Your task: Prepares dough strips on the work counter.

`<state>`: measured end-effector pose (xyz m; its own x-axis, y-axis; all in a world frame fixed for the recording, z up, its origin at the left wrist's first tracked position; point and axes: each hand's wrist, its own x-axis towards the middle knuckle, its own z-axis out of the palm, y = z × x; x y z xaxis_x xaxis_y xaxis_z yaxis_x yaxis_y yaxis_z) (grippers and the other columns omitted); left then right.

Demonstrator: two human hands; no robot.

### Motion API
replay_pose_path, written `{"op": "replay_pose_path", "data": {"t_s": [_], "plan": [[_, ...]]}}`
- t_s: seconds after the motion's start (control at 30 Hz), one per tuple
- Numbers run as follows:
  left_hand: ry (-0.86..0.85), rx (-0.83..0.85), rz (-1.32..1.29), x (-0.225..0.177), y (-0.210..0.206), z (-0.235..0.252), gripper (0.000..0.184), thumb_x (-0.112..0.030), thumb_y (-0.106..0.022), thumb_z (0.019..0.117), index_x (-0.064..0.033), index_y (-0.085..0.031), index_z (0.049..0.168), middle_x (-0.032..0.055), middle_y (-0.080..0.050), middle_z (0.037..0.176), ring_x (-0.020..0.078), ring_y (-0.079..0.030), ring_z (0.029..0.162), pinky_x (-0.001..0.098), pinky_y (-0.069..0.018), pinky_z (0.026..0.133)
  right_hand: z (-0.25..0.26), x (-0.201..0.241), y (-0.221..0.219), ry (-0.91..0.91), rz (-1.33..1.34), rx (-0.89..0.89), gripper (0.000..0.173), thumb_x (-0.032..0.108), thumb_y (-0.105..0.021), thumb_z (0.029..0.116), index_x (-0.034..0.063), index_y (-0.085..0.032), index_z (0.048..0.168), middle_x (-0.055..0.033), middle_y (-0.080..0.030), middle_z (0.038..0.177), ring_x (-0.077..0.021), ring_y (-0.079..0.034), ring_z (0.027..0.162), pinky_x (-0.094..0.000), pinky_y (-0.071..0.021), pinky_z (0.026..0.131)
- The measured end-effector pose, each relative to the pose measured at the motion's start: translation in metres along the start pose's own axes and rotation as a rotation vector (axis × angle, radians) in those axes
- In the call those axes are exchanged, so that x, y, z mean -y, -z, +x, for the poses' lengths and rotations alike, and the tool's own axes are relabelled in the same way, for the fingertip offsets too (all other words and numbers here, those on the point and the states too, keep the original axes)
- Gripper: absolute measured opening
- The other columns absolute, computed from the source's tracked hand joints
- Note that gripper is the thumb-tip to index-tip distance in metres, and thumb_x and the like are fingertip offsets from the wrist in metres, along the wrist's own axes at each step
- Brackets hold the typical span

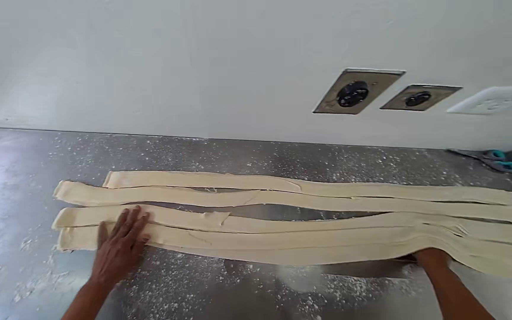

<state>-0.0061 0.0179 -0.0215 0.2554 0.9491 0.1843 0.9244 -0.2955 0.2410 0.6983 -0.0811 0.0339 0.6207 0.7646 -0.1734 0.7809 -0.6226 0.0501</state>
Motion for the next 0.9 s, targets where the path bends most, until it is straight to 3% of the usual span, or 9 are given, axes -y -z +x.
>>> {"op": "replay_pose_path", "data": {"t_s": [0.03, 0.13, 0.2, 0.23, 0.3, 0.37, 0.53, 0.73, 0.9], "plan": [[0.001, 0.012, 0.005, 0.005, 0.001, 0.001, 0.075, -0.061, -0.021, 0.1025, -0.0127, -0.059, 0.144, 0.0151, -0.049, 0.155, 0.0425, -0.04, 0.146, 0.0796, -0.0164, 0.111, 0.019, -0.018, -0.019, -0.005, 0.077, -0.053, 0.049, 0.011, -0.066, 0.0992, -0.0252, -0.051, 0.129, -0.0506, -0.048, 0.132, -0.0641, -0.045, 0.131, -0.074, -0.0278, 0.111], [0.011, 0.043, -0.014, 0.007, 0.002, -0.004, 0.083, -0.069, -0.02, 0.101, -0.0102, -0.054, 0.149, 0.019, -0.043, 0.158, 0.0441, -0.035, 0.148, 0.078, -0.0107, 0.115, 0.045, -0.017, -0.019, -0.246, 0.095, 0.128, 0.054, 0.017, -0.063, 0.1022, -0.018, -0.047, 0.141, -0.0418, -0.044, 0.146, -0.0542, -0.039, 0.142, -0.0667, -0.0268, 0.117], [-0.027, 0.052, -0.081, -0.019, 0.014, 0.002, 0.08, -0.063, -0.033, 0.1018, 0.0007, -0.053, 0.146, 0.0281, -0.045, 0.153, 0.0505, -0.039, 0.144, 0.0789, -0.0118, 0.114, 0.04, -0.015, -0.014, -0.227, 0.14, 0.088, 0.054, 0.016, -0.063, 0.1023, -0.0169, -0.046, 0.142, -0.0404, -0.043, 0.148, -0.0524, -0.038, 0.144, -0.0655, -0.0267, 0.117], [-0.056, 0.025, -0.121, -0.043, 0.021, 0.009, 0.071, -0.053, -0.043, 0.1027, 0.0064, -0.057, 0.14, 0.0321, -0.052, 0.144, 0.053, -0.048, 0.135, 0.0782, -0.0188, 0.112, 0.036, -0.019, -0.016, -0.179, 0.192, 0.011, 0.054, 0.015, -0.064, 0.1016, -0.0162, -0.046, 0.142, -0.0404, -0.044, 0.147, -0.0528, -0.039, 0.143, -0.0662, -0.0271, 0.117], [-0.135, -0.083, -0.156, -0.105, 0.017, 0.032, 0.044, -0.03, -0.054, 0.1019, 0.0069, -0.073, 0.116, 0.0273, -0.073, 0.113, 0.0473, -0.071, 0.105, 0.0694, -0.0438, 0.101, 0.031, -0.034, -0.027, -0.084, 0.283, -0.149, 0.056, 0.015, -0.067, 0.0987, -0.0115, -0.049, 0.144, -0.0396, -0.046, 0.146, -0.0535, -0.04, 0.142, -0.0694, -0.028, 0.115], [-0.271, -0.137, -0.225, -0.17, -0.005, 0.064, 0.03, -0.018, -0.056, 0.0967, 0.0008, -0.079, 0.096, 0.0175, -0.077, 0.089, 0.0366, -0.075, 0.082, 0.0582, -0.0558, 0.084, 0.024, -0.041, -0.021, -0.062, 0.261, -0.093, 0.056, 0.015, -0.068, 0.0976, -0.012, -0.049, 0.143, -0.04, -0.045, 0.147, -0.053, -0.039, 0.143, -0.0676, -0.0267, 0.117], [-0.342, 0.383, -0.284, -0.28, -0.038, 0.112, 0.03, -0.012, -0.061, 0.1003, 0.0051, -0.069, 0.124, 0.0258, -0.067, 0.125, 0.0429, -0.063, 0.121, 0.0535, -0.0495, 0.104, 0.021, -0.056, -0.02, -0.101, 0.159, 0.135, 0.062, 0.022, -0.066, 0.0991, -0.0163, -0.046, 0.144, -0.04, -0.042, 0.15, -0.0509, -0.034, 0.147, -0.0611, -0.0212, 0.121], [-0.134, 0.863, -0.231, -0.317, -0.019, 0.134, 0.041, -0.019, -0.063, 0.1012, 0.0064, -0.059, 0.133, 0.0284, -0.06, 0.132, 0.0427, -0.055, 0.129, 0.052, -0.0383, 0.114, 0.02, -0.051, -0.008, -0.097, 0.146, 0.178, 0.066, 0.032, -0.066, 0.0983, -0.0113, -0.049, 0.144, -0.0372, -0.043, 0.151, -0.0493, -0.036, 0.146, -0.0632, -0.0234, 0.119], [-0.146, 0.981, -0.122, -0.326, -0.021, 0.153, 0.034, -0.019, -0.058, 0.104, 0.0084, -0.062, 0.124, 0.0305, -0.061, 0.126, 0.0456, -0.057, 0.124, 0.0575, -0.0404, 0.11, 0.028, -0.056, 0.0, -0.06, 0.178, 0.219, 0.069, 0.043, -0.063, 0.0978, -0.0078, -0.052, 0.144, -0.0345, -0.046, 0.15, -0.0475, -0.038, 0.145, -0.063, -0.0266, 0.118]]}}
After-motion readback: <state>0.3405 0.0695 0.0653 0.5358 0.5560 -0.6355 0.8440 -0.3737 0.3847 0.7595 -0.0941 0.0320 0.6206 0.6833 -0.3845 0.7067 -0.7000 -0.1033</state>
